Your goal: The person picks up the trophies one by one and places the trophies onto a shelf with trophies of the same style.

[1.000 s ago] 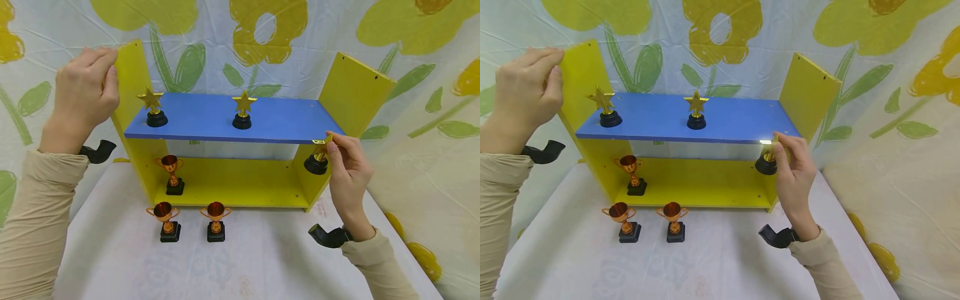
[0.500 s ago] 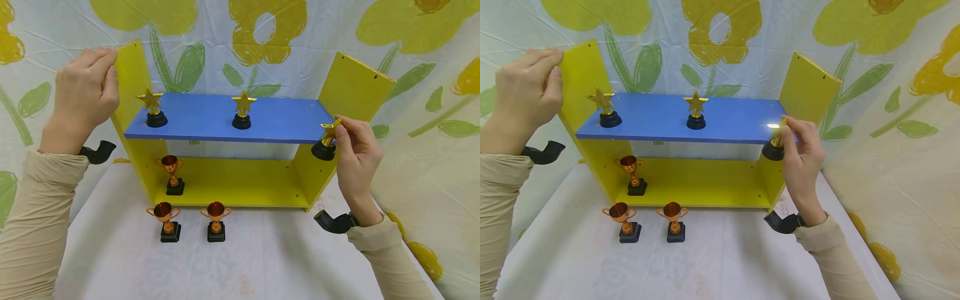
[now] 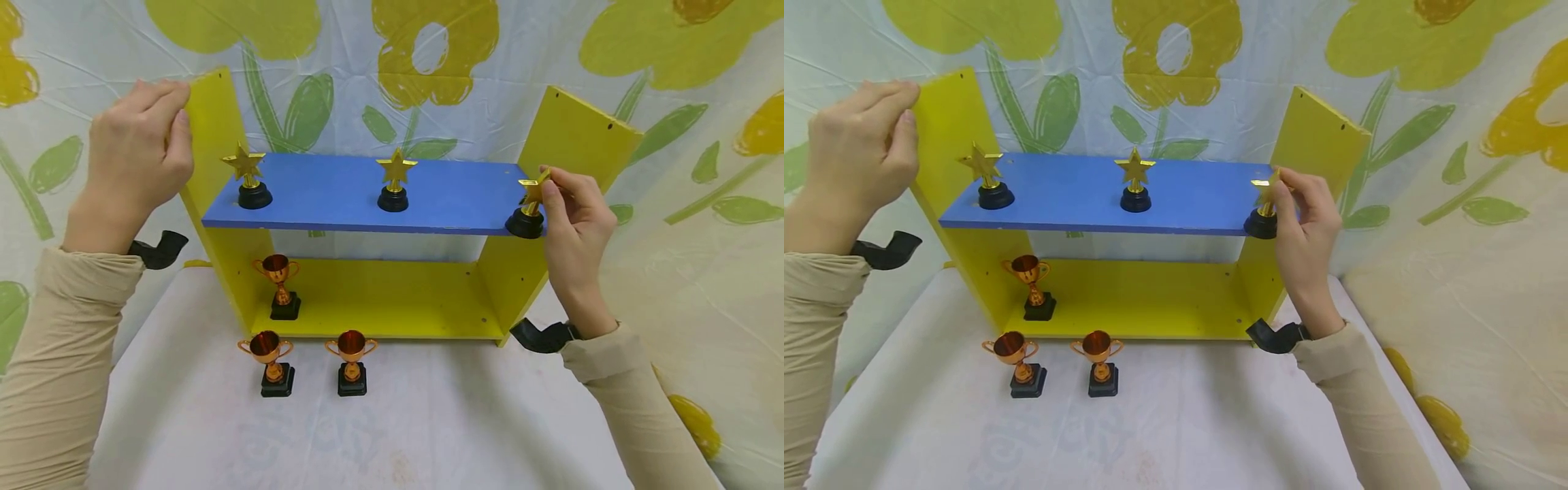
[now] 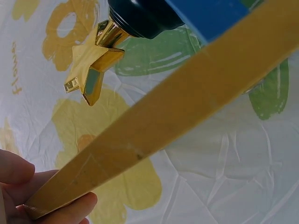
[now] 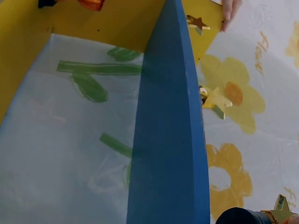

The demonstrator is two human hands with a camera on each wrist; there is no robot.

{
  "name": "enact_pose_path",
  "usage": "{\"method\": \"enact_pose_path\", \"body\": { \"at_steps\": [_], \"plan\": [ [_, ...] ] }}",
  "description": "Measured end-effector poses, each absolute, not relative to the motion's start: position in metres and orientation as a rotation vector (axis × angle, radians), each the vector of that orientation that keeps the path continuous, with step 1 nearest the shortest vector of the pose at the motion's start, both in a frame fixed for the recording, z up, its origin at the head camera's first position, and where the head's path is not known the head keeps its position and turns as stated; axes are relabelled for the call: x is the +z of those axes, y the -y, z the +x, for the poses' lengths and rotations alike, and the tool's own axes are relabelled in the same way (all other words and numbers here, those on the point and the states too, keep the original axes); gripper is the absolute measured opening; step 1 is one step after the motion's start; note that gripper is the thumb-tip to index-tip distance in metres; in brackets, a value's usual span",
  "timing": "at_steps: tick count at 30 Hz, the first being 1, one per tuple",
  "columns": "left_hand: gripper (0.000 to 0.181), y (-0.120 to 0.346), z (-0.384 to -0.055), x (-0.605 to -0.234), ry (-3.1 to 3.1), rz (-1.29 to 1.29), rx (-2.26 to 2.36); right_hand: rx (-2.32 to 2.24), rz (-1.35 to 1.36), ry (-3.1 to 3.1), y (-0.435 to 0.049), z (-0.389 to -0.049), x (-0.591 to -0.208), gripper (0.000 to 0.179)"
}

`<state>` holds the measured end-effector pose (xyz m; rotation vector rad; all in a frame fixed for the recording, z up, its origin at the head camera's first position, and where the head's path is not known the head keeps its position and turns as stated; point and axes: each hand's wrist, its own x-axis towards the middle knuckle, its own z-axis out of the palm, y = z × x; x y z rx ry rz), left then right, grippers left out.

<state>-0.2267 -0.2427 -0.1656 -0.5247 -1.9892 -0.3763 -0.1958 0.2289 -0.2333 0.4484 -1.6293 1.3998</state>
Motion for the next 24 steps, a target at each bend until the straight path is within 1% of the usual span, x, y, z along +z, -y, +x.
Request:
{"method": "enact_pose_path", "body": {
  "at_steps": [5, 9, 15, 24],
  "plan": [
    [0.039, 0.243, -0.227, -0.165, 1.990, -0.525, -0.375, 1.402, 0.385, 1.668, -0.234, -0.208, -0.230, 0.020],
    [0.039, 0.243, -0.226, -0.165, 1.990, -0.521, -0.375, 1.528, 0.345, 1.663, -0.235, -0.214, -0.227, 0.020],
    [0.039, 0.243, -0.225, -0.165, 1.992, -0.529, -0.370, 1.566, 0.335, 1.680, -0.234, -0.223, -0.226, 0.023],
    [0.040, 0.243, -0.225, -0.165, 1.991, -0.531, -0.367, 1.647, 0.305, 1.635, -0.234, -0.236, -0.224, 0.021]
  ]
}}
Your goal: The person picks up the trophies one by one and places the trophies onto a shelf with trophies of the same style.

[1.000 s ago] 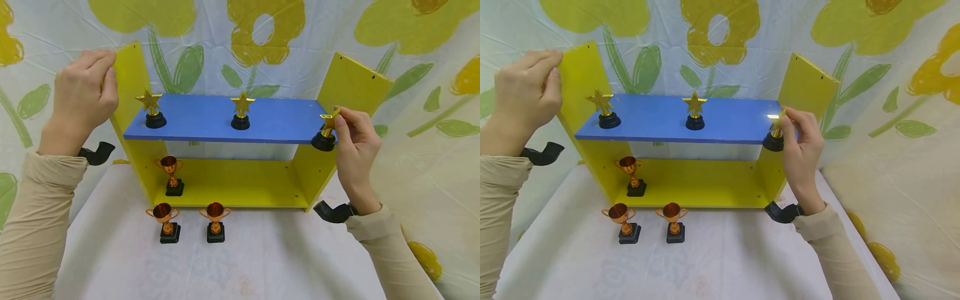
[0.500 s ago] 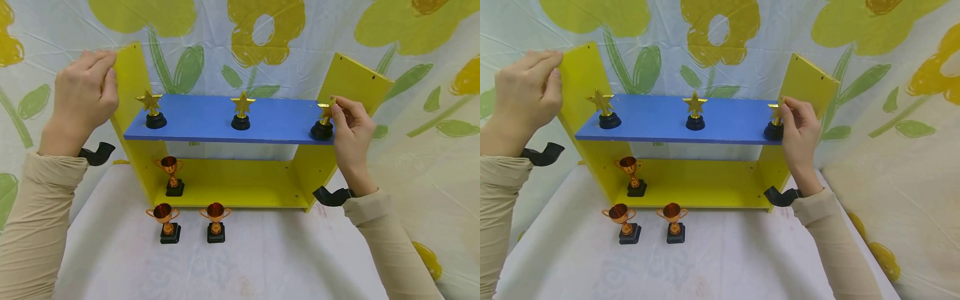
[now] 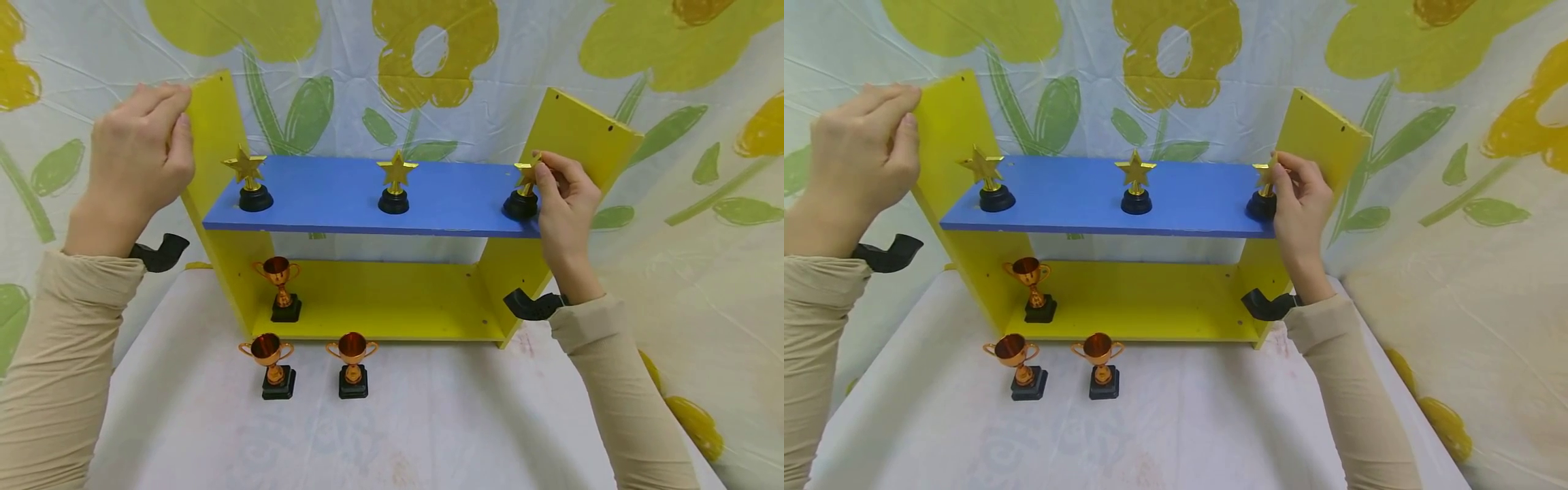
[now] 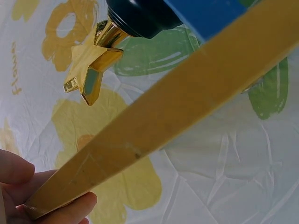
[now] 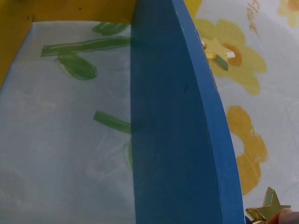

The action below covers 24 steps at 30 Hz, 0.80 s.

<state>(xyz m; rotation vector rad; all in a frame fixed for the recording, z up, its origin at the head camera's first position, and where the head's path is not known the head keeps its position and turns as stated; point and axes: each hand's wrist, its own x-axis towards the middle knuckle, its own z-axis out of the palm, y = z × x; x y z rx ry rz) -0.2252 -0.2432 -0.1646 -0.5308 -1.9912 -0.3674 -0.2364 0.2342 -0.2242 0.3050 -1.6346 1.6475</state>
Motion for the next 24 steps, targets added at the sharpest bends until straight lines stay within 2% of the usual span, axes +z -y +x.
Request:
{"method": "enact_pose_path", "body": {
  "at_steps": [11, 24],
  "plan": [
    [0.040, 0.2431, -0.2246, -0.1659, 2.005, -0.529, -0.355, 1.720, 0.303, 1.650, -0.2395, -0.2393, -0.2238, 0.020],
    [0.041, 0.2439, -0.2252, -0.1661, 1.992, -0.527, -0.361, 1.622, 0.199, 1.777, -0.2395, -0.2416, -0.2246, 0.027]
  ]
}}
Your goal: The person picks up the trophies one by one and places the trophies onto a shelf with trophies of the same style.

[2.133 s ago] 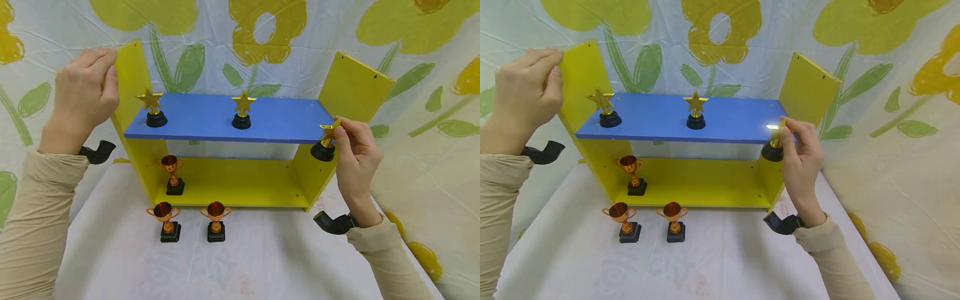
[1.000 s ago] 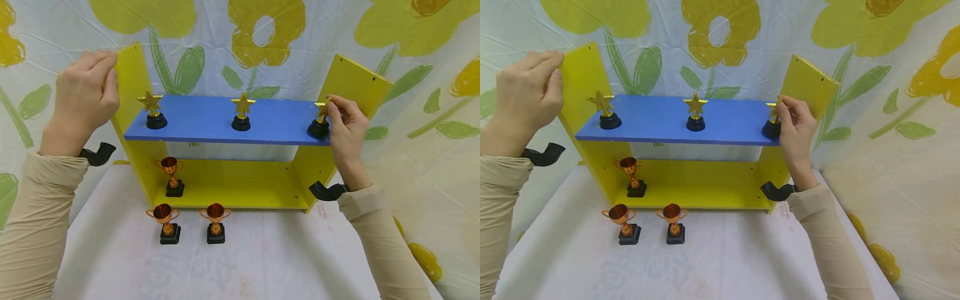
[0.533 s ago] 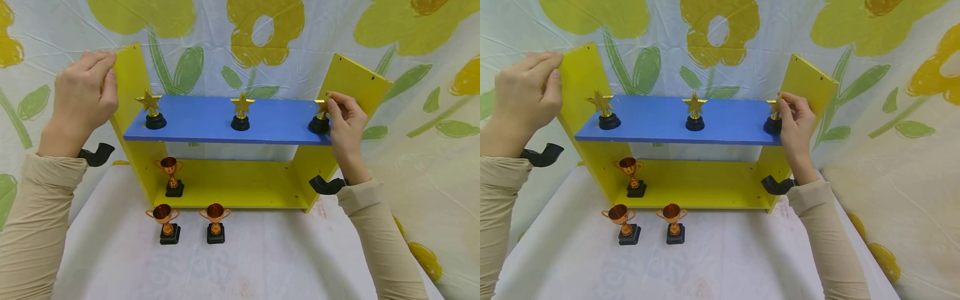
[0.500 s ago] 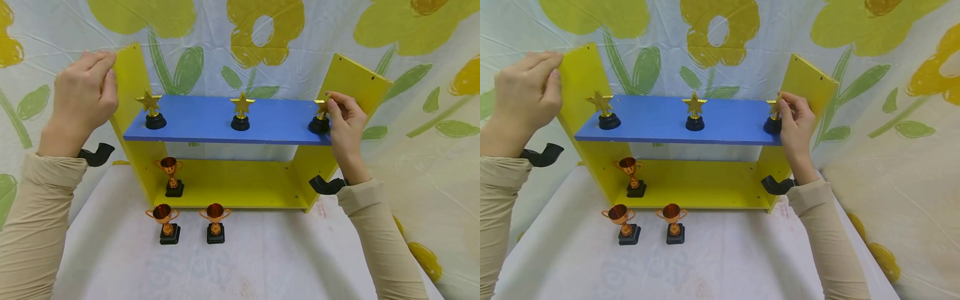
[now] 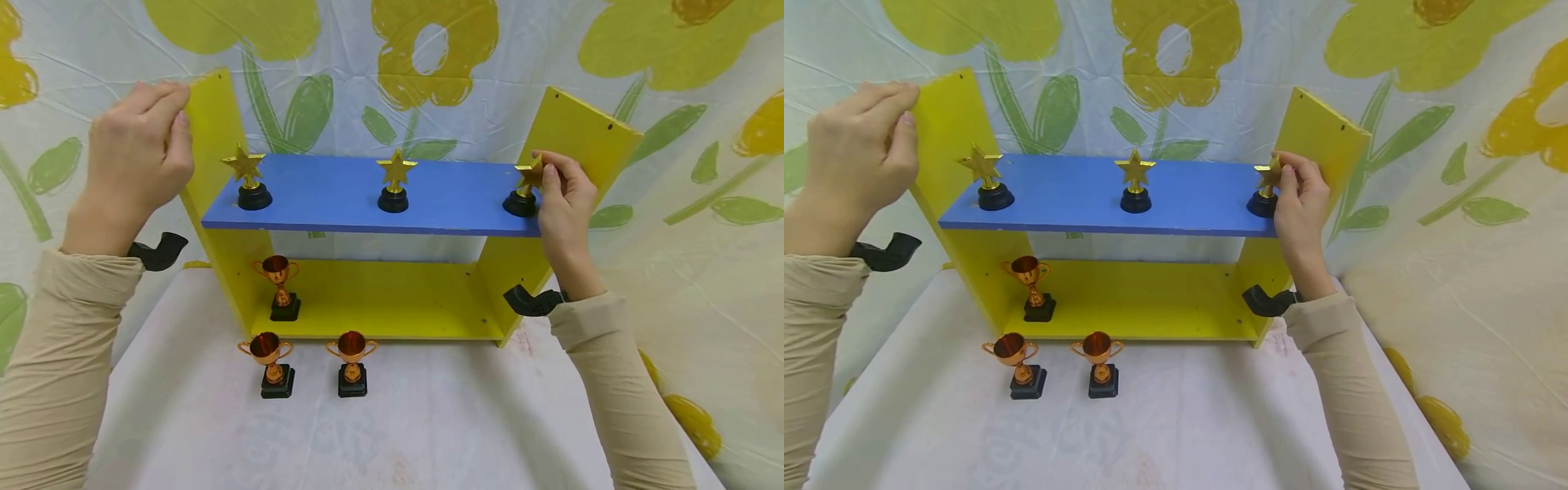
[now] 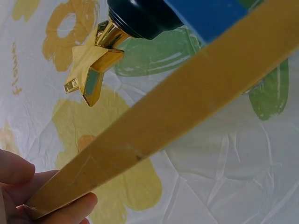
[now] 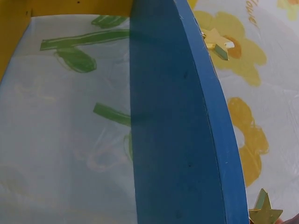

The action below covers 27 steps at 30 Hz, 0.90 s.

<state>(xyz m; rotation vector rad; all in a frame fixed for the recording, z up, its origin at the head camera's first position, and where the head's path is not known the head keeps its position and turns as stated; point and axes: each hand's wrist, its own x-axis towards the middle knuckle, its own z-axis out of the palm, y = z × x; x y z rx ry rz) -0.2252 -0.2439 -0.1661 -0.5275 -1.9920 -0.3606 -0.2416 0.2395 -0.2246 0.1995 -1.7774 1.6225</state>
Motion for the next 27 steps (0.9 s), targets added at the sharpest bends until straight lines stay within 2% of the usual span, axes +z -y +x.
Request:
{"method": "enact_pose_path", "body": {
  "at_steps": [27],
  "plan": [
    [0.040, 0.245, -0.224, -0.165, 1.998, -0.530, -0.351, 1.292, 0.066, 1.829, -0.228, -0.245, -0.223, 0.023]
  ]
}}
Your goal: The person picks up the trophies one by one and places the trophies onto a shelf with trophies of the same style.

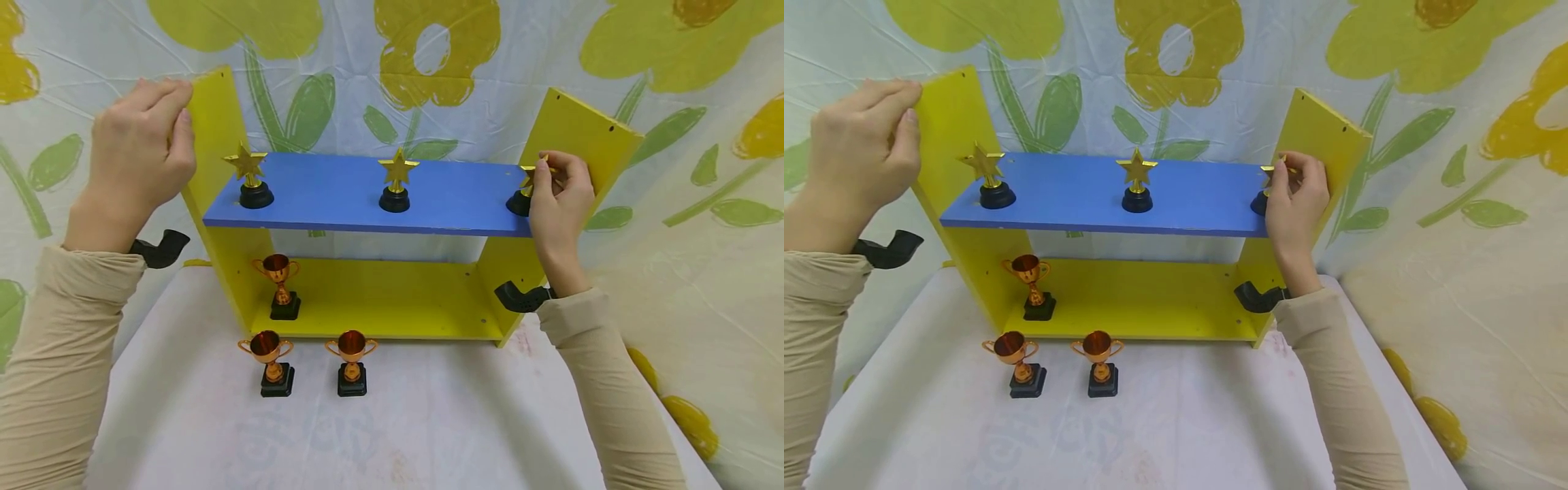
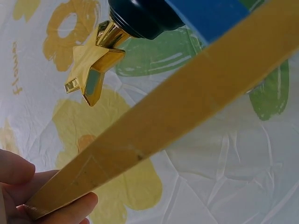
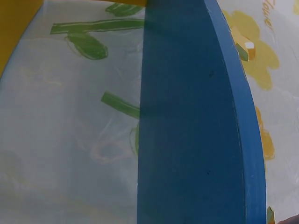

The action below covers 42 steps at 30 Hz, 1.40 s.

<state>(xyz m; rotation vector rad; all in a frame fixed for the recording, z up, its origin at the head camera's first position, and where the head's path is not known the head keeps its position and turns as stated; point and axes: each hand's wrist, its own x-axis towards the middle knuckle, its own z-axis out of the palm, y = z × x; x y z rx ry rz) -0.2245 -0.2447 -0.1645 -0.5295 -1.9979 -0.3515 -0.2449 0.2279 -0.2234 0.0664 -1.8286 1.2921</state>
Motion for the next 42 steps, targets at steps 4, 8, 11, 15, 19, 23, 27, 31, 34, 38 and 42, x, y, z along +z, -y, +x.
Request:
{"method": "enact_pose_path", "body": {
  "at_steps": [4, 8, 11, 15, 19, 23, 27, 31, 34, 38, 42],
  "plan": [
    [0.040, 0.245, -0.225, -0.165, 2.005, -0.532, -0.349, 1.261, 0.071, 1.825, -0.227, -0.243, -0.225, 0.023],
    [0.040, 0.245, -0.225, -0.165, 2.006, -0.529, -0.354, 1.244, 0.076, 1.822, -0.227, -0.242, -0.226, 0.023],
    [0.040, 0.245, -0.224, -0.164, 2.005, -0.527, -0.354, 1.240, 0.074, 1.817, -0.227, -0.243, -0.226, 0.024],
    [0.040, 0.244, -0.224, -0.164, 2.003, -0.528, -0.353, 1.222, 0.058, 1.824, -0.227, -0.242, -0.227, 0.025],
    [0.040, 0.244, -0.223, -0.164, 2.004, -0.538, -0.350, 1.204, 0.064, 1.839, -0.227, -0.239, -0.226, 0.028],
    [0.041, 0.243, -0.223, -0.164, 2.005, -0.537, -0.350, 1.153, 0.119, 1.852, -0.226, -0.236, -0.227, 0.031],
    [0.040, 0.243, -0.223, -0.165, 2.006, -0.537, -0.351, 1.088, 0.154, 1.852, -0.224, -0.230, -0.226, 0.034],
    [0.040, 0.244, -0.224, -0.165, 2.006, -0.534, -0.354, 1.082, 0.177, 1.844, -0.216, -0.217, -0.219, 0.036],
    [0.040, 0.244, -0.223, -0.164, 2.005, -0.534, -0.356, 1.101, 0.197, 1.844, -0.207, -0.201, -0.212, 0.035],
    [0.040, 0.243, -0.223, -0.163, 2.006, -0.533, -0.358, 1.119, 0.235, 1.824, -0.199, -0.184, -0.207, 0.035],
    [0.040, 0.242, -0.223, -0.163, 2.010, -0.535, -0.357, 1.105, 0.296, 1.793, -0.199, -0.176, -0.211, 0.036]
  ]
}}
